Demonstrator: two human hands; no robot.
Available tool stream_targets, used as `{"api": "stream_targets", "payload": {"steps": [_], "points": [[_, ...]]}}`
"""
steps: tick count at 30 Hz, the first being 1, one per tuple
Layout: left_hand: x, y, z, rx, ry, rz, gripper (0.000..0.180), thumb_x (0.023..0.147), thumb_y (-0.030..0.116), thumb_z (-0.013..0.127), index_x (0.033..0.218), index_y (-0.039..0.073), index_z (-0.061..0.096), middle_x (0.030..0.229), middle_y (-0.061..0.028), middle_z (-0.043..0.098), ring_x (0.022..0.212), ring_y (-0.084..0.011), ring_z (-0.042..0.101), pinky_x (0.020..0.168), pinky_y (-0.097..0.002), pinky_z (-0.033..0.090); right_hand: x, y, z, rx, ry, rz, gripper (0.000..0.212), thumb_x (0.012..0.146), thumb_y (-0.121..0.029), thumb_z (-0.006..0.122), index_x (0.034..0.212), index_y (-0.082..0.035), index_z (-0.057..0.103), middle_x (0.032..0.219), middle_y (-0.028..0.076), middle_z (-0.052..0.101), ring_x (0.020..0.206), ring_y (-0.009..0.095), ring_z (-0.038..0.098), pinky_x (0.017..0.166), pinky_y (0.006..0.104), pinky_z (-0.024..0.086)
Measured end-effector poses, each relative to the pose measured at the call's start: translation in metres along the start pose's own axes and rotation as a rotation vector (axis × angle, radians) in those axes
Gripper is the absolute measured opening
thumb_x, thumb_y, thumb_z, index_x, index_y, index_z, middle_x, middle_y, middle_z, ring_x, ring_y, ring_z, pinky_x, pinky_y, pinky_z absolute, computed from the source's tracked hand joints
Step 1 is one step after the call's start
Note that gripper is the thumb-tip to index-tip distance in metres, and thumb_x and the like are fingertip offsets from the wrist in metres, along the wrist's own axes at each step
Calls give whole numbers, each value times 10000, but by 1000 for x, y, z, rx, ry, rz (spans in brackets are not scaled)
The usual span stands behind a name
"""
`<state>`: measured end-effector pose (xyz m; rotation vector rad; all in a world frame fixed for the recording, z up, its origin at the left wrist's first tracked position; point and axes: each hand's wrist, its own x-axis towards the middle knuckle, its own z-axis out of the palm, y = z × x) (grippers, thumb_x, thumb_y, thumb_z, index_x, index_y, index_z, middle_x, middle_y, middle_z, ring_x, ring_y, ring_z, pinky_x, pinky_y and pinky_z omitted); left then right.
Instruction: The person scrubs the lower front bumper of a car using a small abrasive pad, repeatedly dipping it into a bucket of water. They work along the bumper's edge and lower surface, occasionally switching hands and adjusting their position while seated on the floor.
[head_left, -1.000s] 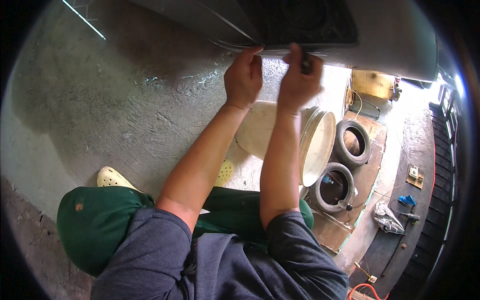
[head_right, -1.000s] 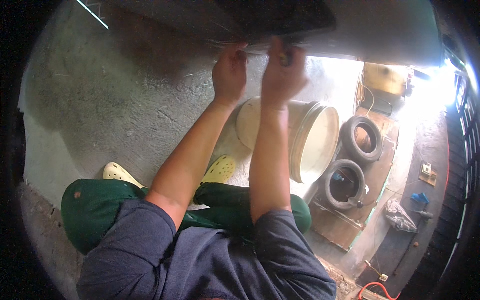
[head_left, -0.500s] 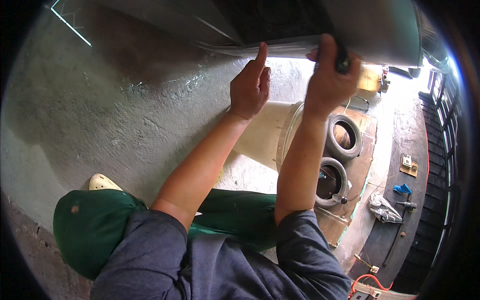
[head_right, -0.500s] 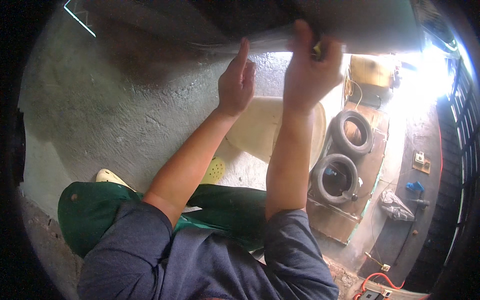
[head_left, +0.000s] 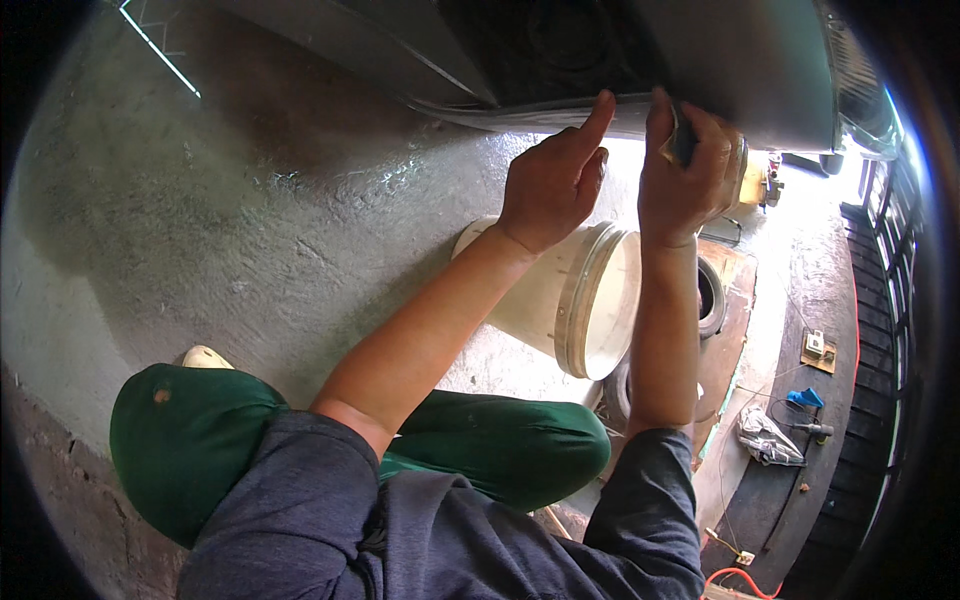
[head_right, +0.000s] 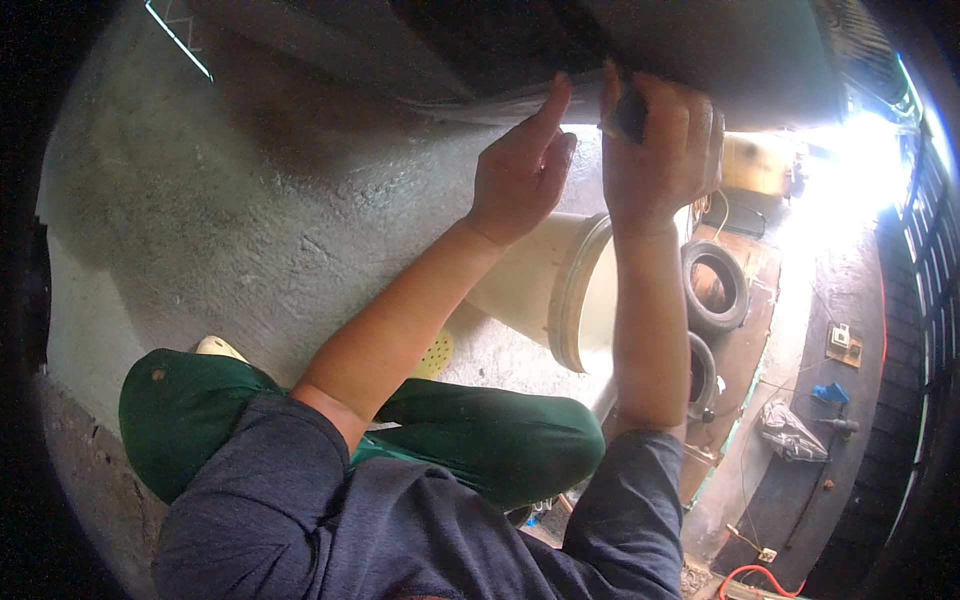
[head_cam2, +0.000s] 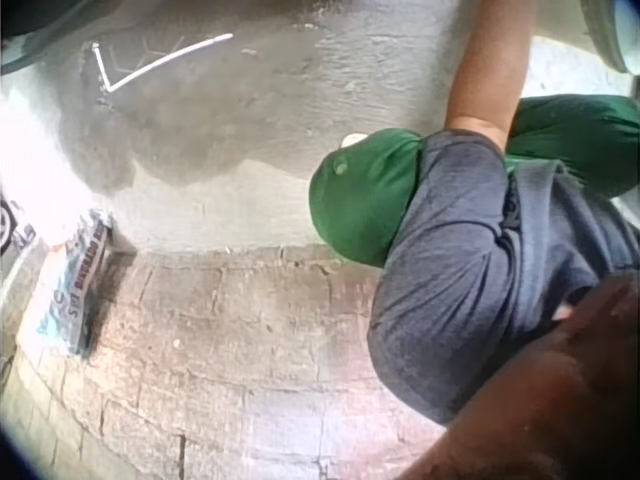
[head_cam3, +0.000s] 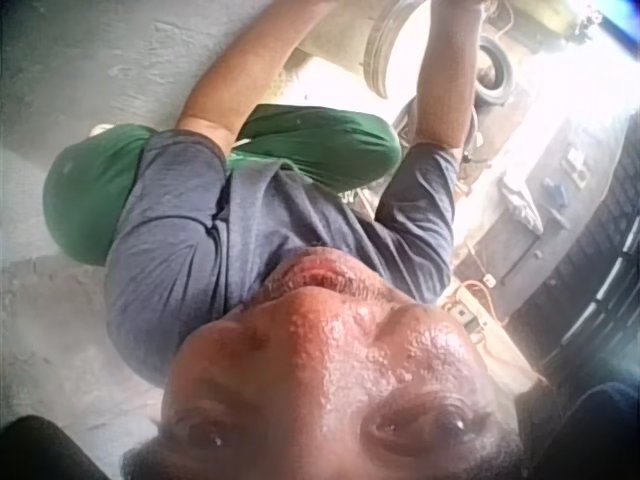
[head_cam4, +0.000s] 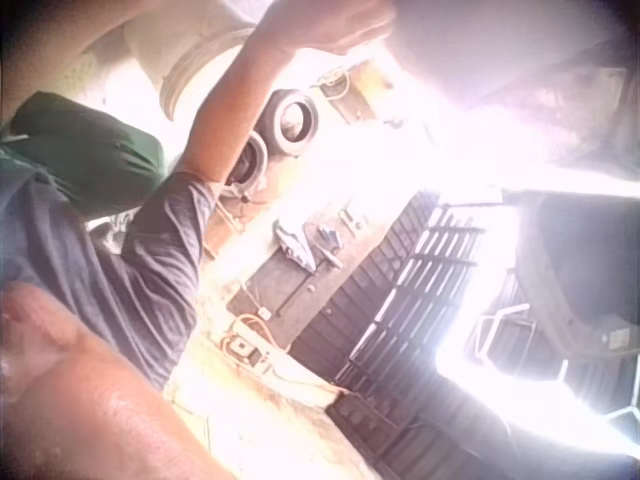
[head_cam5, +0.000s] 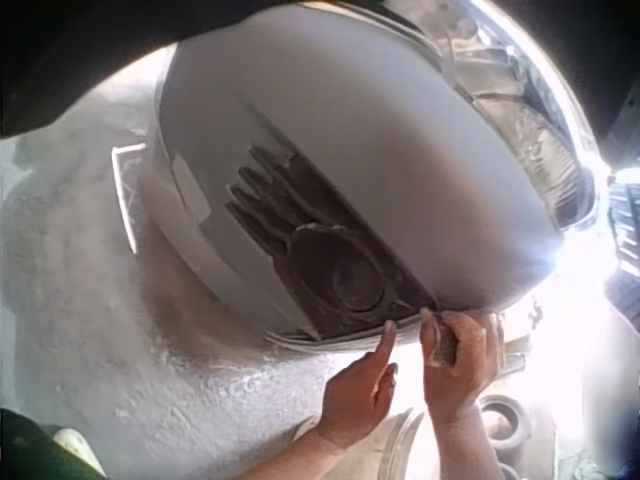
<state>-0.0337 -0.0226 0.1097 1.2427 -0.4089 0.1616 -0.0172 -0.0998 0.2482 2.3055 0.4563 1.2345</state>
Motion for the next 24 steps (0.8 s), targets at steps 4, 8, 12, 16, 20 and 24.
{"api": "stream_targets", "payload": {"steps": [4, 8, 12, 16, 20, 24], "points": [[2, 0, -2, 21, -5, -7, 661, 1002, 158, 640, 1619, 203, 408, 1028, -164, 735, 788, -313, 707, 745, -402, 587, 20, 11, -11, -62, -43, -165, 325, 778, -388, 859, 1032, -221, 742, 904, -36, 692, 882, 207, 645, 832, 378, 432], [1, 7, -3, 17, -61, -57, 657, 998, 156, 636, 1614, 184, 408, 1004, -177, 731, 832, -347, 722, 746, -418, 584, 42, 7, -10, -69, -94, -255, 336, 736, -318, 878, 1025, -226, 733, 922, -54, 701, 920, 197, 650, 861, 375, 402], [4, 13, -2, -6, 7, -3, 669, 989, 137, 634, 1613, 168, 395, 946, -159, 721, 823, -335, 714, 745, -430, 587, 72, -24, -11, -92, -208, -240, 357, 725, -200, 913, 1032, -215, 731, 960, -49, 724, 963, 206, 665, 873, 383, 397], [13, 27, 2, -10, 13, 55, 693, 983, 123, 628, 1624, 144, 368, 967, -179, 726, 855, -353, 719, 775, -446, 589, 83, -30, -27, -136, -371, -245, 347, 710, -155, 851, 1035, -198, 736, 954, -35, 709, 961, 220, 662, 884, 391, 401], [20, 57, 5, -272, -77, -226, 633, 982, 115, 594, 1586, 140, 409, 1021, -213, 730, 910, -414, 712, 829, -483, 580, 69, -4, -41, -160, -459, -289, 414, 634, -142, 855, 1024, -220, 737, 1018, -35, 685, 1026, 221, 642, 910, 413, 412], [23, 71, 12, -497, 4, -282, 516, 983, 68, 580, 1491, 119, 501, 1039, -231, 722, 930, -422, 714, 805, -492, 572, 106, -26, -18, -154, -413, -349, 483, 610, -185, 896, 1061, -236, 730, 1156, -38, 629, 1115, 224, 616, 925, 432, 411]]}}
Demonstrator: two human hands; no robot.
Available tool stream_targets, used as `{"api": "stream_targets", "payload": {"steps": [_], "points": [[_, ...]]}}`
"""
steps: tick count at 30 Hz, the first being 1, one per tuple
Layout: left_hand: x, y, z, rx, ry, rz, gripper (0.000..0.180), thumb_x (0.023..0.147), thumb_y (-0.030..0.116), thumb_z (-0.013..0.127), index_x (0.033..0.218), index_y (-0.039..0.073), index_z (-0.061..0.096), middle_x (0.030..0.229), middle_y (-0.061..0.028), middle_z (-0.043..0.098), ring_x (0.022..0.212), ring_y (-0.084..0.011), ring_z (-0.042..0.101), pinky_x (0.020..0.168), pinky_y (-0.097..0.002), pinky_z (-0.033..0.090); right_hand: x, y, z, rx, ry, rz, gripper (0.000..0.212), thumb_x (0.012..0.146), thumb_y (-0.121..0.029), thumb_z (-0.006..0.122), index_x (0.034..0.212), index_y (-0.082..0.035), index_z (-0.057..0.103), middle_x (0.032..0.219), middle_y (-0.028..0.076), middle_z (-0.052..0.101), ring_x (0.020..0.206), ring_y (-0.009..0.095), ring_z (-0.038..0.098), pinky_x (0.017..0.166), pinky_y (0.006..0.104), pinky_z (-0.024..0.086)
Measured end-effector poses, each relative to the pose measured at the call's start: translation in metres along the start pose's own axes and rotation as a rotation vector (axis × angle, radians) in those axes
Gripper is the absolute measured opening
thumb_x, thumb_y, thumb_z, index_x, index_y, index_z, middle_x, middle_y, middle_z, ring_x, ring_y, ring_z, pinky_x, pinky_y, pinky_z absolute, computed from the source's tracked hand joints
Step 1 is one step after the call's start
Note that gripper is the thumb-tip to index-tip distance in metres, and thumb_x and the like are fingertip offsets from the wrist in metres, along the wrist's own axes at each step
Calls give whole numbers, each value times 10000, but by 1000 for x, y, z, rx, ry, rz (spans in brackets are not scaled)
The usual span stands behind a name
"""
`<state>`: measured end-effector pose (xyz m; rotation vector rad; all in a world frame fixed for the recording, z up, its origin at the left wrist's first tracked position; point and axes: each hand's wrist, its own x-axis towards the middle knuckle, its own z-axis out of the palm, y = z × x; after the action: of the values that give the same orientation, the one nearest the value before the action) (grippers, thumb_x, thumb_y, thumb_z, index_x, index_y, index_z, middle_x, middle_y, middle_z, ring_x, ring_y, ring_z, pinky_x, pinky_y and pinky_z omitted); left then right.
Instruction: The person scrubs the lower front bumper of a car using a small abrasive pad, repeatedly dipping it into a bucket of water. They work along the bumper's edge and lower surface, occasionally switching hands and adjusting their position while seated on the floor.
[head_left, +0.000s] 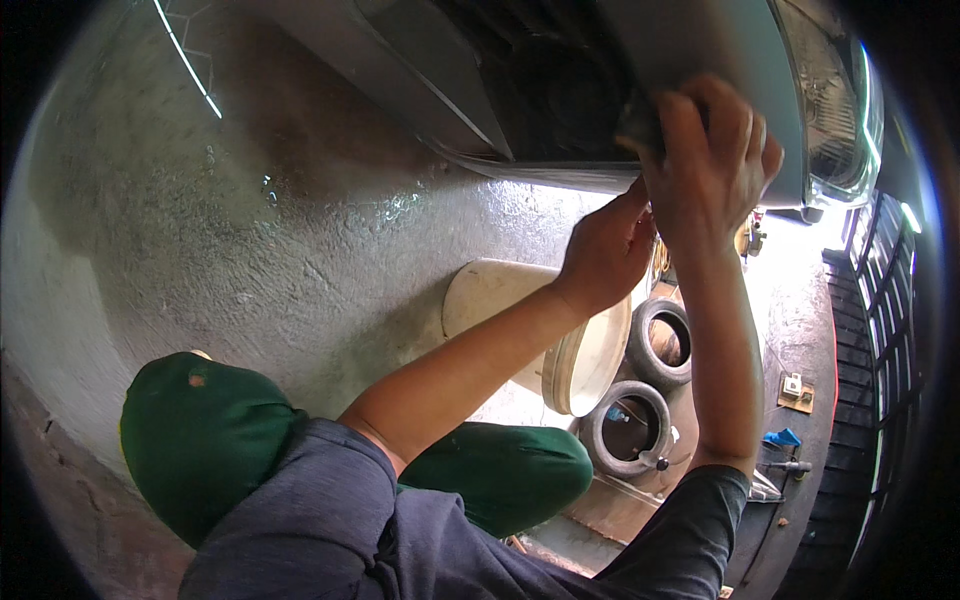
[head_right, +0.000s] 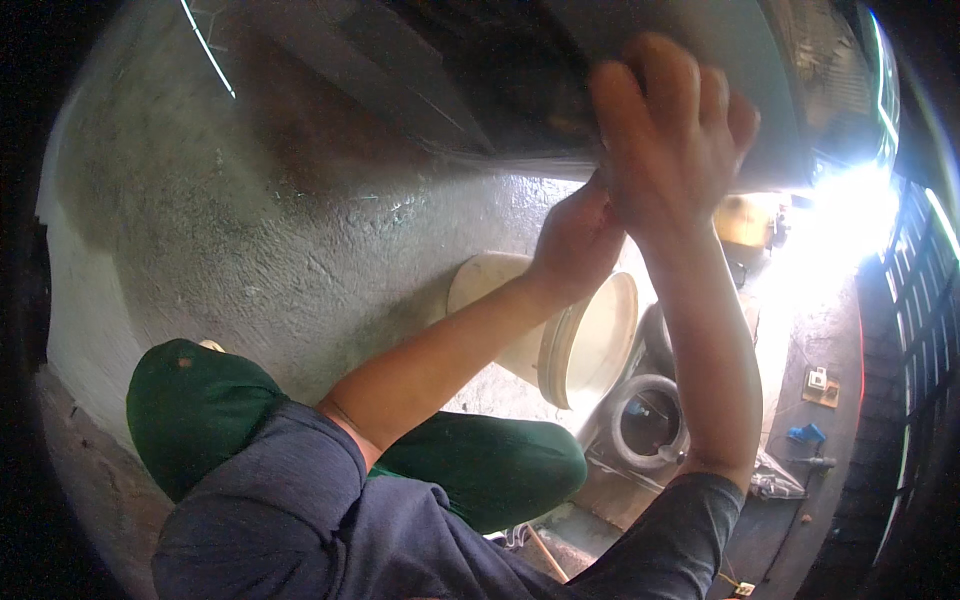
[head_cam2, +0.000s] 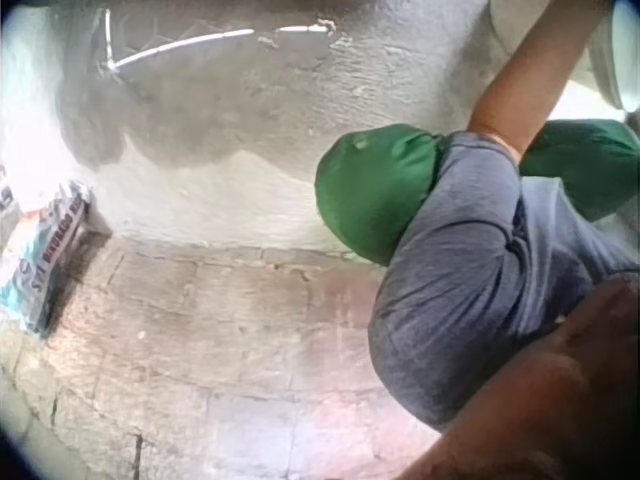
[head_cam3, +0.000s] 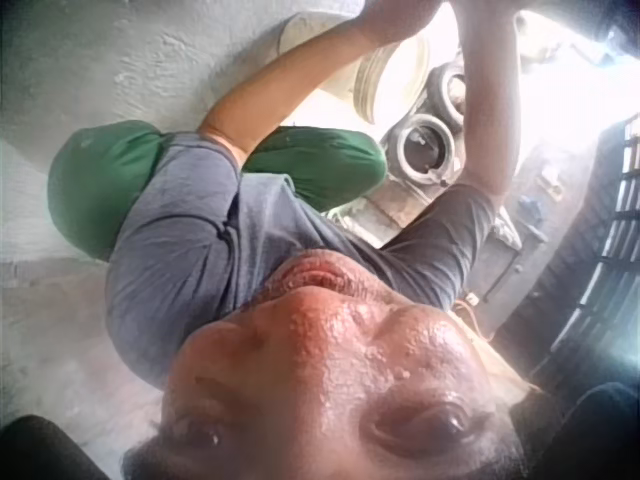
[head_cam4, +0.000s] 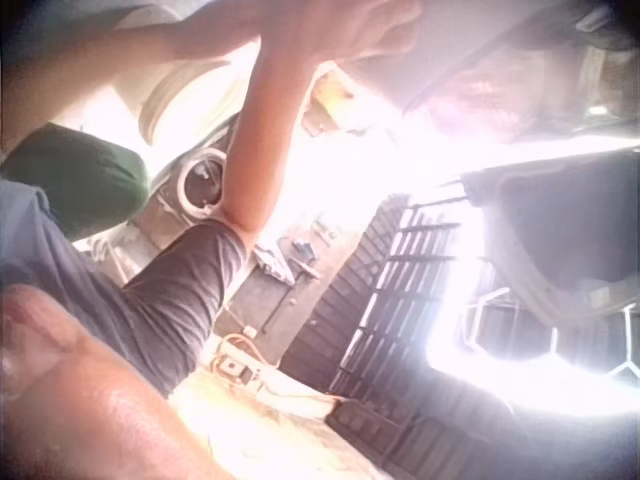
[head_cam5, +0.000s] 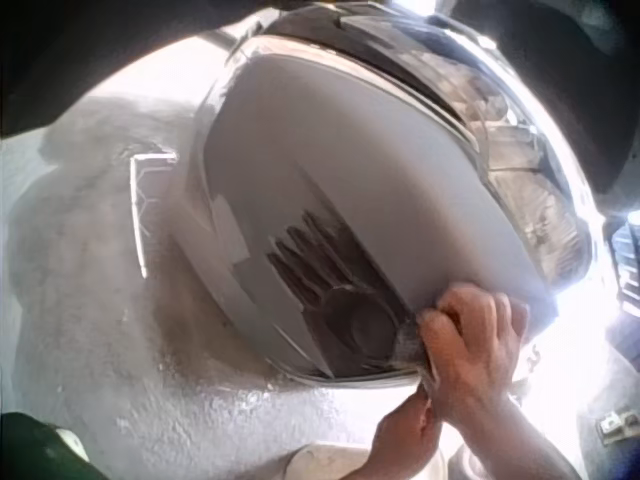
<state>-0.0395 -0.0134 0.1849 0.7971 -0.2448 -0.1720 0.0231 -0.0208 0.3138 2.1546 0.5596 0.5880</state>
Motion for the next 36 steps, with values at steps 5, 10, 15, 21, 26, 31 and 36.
{"api": "stream_targets", "payload": {"steps": [5, 10, 15, 21, 26, 31, 36], "points": [[-2, 8, 21, -269, 147, 87, 579, 990, 70, 554, 1551, 117, 420, 1103, -275, 708, 1034, -478, 687, 857, -477, 559, 21, -21, -6, 11, -34, 53, 538, 626, -212, 918, 1122, -234, 713, 1203, -25, 606, 1137, 254, 608, 940, 449, 407], [-17, 20, 42, -355, 104, -104, 671, 1019, 84, 515, 1646, 91, 276, 1176, -262, 697, 1088, -439, 683, 923, -478, 529, -9, 8, -12, -34, -150, -64, 477, 667, -201, 894, 1107, -216, 710, 1185, 5, 620, 1149, 268, 601, 940, 470, 405], [1, 30, 27, -353, 98, -130, 726, 1027, 43, 520, 1680, 116, 213, 1097, -218, 698, 964, -327, 700, 904, -434, 536, 85, -10, -4, -58, -56, -185, 467, 738, -202, 868, 1166, -195, 681, 1192, 31, 644, 1136, 270, 622, 913, 493, 422], [27, 42, 23, -471, 278, 50, 704, 1056, 71, 511, 1688, 138, 209, 1170, -208, 690, 975, -303, 696, 912, -409, 530, 109, -31, -13, -42, -76, -145, 452, 763, -204, 858, 1170, -170, 665, 1156, 33, 657, 1129, 281, 638, 914, 494, 442], [37, 53, 12, -488, 274, 38, 688, 1068, 97, 492, 1689, 147, 200, 1260, -216, 695, 1067, -333, 714, 937, -437, 528, 77, -11, -25, -55, -235, -120, 416, 790, -214, 836, 1165, -164, 662, 1137, 33, 651, 1132, 297, 633, 919, 491, 453], [30, 61, 18, -500, 226, -7, 731, 1069, 91, 499, 1703, 165, 141, 980, -160, 685, 857, -275, 669, 874, -421, 532, 164, -55, -23, -224, -200, -42, 525, 830, -225, 813, 1315, -140, 631, 1393, 63, 576, 1225, 204, 584, 1068, 440, 400], [16, 52, 19, -520, 126, -119, 750, 1065, 94, 514, 1705, 174, 132, 901, -163, 663, 823, -259, 660, 845, -409, 531, 145, -57, -20, -196, -104, -52, 355, 841, -180, 788, 1149, -90, 637, 1164, 60, 639, 1130, 237, 617, 1002, 422, 440]]}}
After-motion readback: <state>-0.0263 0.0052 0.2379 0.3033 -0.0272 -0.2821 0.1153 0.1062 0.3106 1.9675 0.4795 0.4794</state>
